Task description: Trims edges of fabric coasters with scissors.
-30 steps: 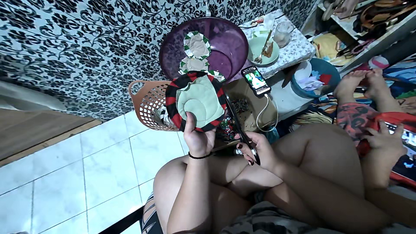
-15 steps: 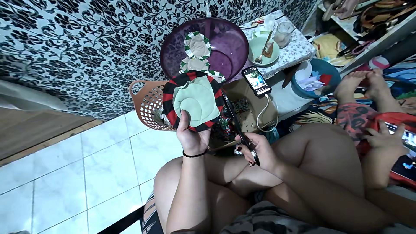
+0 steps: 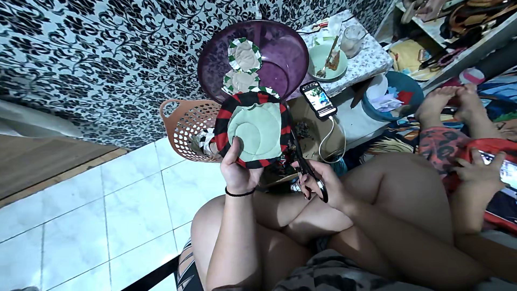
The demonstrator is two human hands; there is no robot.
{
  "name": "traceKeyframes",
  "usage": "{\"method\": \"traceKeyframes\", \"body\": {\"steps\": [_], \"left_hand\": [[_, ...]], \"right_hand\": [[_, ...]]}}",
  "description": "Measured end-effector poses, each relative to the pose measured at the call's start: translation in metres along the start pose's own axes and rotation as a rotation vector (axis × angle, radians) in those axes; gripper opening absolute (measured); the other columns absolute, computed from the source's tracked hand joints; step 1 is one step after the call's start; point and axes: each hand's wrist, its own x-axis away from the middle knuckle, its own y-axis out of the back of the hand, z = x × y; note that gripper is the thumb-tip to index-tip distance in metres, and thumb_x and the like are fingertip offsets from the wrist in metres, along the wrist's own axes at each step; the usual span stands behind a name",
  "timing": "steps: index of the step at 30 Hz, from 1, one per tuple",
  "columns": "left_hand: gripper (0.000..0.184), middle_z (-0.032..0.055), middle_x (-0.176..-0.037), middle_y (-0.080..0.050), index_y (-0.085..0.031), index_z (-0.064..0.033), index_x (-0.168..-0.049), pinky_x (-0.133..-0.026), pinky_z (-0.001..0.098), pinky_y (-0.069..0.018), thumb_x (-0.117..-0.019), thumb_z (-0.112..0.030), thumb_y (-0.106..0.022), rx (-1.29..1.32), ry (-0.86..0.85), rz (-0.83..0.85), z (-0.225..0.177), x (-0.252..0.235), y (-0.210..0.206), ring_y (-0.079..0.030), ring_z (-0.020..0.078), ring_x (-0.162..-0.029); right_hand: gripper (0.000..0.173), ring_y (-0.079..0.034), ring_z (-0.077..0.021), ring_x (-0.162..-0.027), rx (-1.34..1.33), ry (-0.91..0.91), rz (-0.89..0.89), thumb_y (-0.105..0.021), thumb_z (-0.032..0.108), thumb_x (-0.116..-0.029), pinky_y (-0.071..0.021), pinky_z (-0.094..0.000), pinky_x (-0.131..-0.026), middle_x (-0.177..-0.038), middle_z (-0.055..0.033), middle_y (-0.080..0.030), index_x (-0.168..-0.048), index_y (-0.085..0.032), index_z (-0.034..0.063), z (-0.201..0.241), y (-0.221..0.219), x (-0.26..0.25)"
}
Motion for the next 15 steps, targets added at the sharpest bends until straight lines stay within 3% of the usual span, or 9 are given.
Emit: {"method": "traceKeyframes", "body": {"steps": [12,15], "left_hand": [[0.042,0.0062,-0.111,-0.073,-0.066,-0.0154,-0.118,-0.086,0.0419,-0.0613,-0.1098,-0.030,-0.027,-0.055,-0.024,-0.013,-0.011,-0.002,0.006,-0.072,0.0185,-0.102],[0.038,0.0064,-0.111,-0.073,-0.066,-0.0153,-0.118,-0.087,0.0423,-0.0613,-0.1091,-0.030,-0.032,-0.048,-0.046,0.004,-0.016,-0.004,0.010,-0.071,0.0188,-0.103]], "right_hand": [[0.037,-0.053,0.0000,-0.053,0.042,-0.047,-0.030,-0.067,0.022,-0.0967,-0.0487,-0.0166,-0.049,-0.076,0.0045,-0.058,-0.123,-0.061,-0.0030,0.006,0.002,0.002],[0.036,-0.053,0.0000,-0.052,0.067,-0.066,-0.035,-0.069,0.023,-0.0955,-0.0482,-0.0163,-0.048,-0.076,0.0034,-0.059,-0.121,-0.062,-0.0021,0.008,0.002,0.002]]}}
